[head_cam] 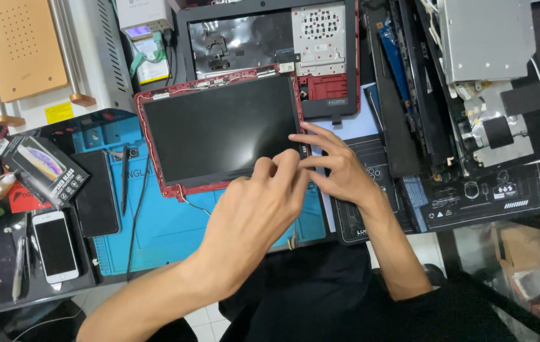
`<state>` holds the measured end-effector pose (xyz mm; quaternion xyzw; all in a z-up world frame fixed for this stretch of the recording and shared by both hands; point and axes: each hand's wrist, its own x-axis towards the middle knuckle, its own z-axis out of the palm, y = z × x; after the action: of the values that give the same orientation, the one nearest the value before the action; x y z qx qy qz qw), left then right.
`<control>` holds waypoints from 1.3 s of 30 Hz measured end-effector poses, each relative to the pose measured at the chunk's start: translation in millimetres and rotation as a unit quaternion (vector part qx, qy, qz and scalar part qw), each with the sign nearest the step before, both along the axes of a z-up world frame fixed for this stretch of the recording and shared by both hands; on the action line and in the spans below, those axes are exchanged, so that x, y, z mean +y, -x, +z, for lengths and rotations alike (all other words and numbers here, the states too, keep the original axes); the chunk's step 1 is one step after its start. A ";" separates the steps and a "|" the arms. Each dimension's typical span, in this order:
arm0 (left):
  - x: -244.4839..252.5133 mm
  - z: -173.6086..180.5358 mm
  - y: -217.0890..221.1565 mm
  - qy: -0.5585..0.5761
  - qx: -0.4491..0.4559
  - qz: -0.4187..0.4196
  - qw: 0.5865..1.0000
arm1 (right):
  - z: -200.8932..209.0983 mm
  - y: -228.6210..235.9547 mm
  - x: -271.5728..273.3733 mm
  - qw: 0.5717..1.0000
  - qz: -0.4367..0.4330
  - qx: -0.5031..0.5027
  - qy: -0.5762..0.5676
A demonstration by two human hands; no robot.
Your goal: The person aligns a red laptop chassis on a blue mat, then places a black screen assembly onto it. They use a screwdriver to fasten screws around the screen's perimeter, securing the display to the chassis.
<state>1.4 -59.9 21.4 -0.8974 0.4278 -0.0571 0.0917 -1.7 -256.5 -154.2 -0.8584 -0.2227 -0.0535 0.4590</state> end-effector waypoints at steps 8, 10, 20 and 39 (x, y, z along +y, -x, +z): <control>49.3 -6.8 -16.2 0.080 0.104 0.069 0.989 | 2.7 0.2 4.2 1.000 -0.008 0.023 -0.014; 60.5 -14.3 -16.9 0.131 0.143 0.113 0.974 | 3.6 -0.3 2.9 0.999 -0.012 0.035 -0.014; 87.8 -83.7 1.6 0.398 0.233 0.243 0.853 | -5.6 0.2 3.2 0.999 -0.039 -0.003 -0.031; 78.5 -113.6 9.8 0.463 0.225 0.227 0.827 | -3.5 3.2 5.9 0.998 -0.044 -0.041 -0.004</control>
<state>-8.4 18.5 -92.2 -0.8943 0.1444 -0.0226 -0.4230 -4.9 -250.6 -157.7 -0.8624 -0.2034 -0.1100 0.4503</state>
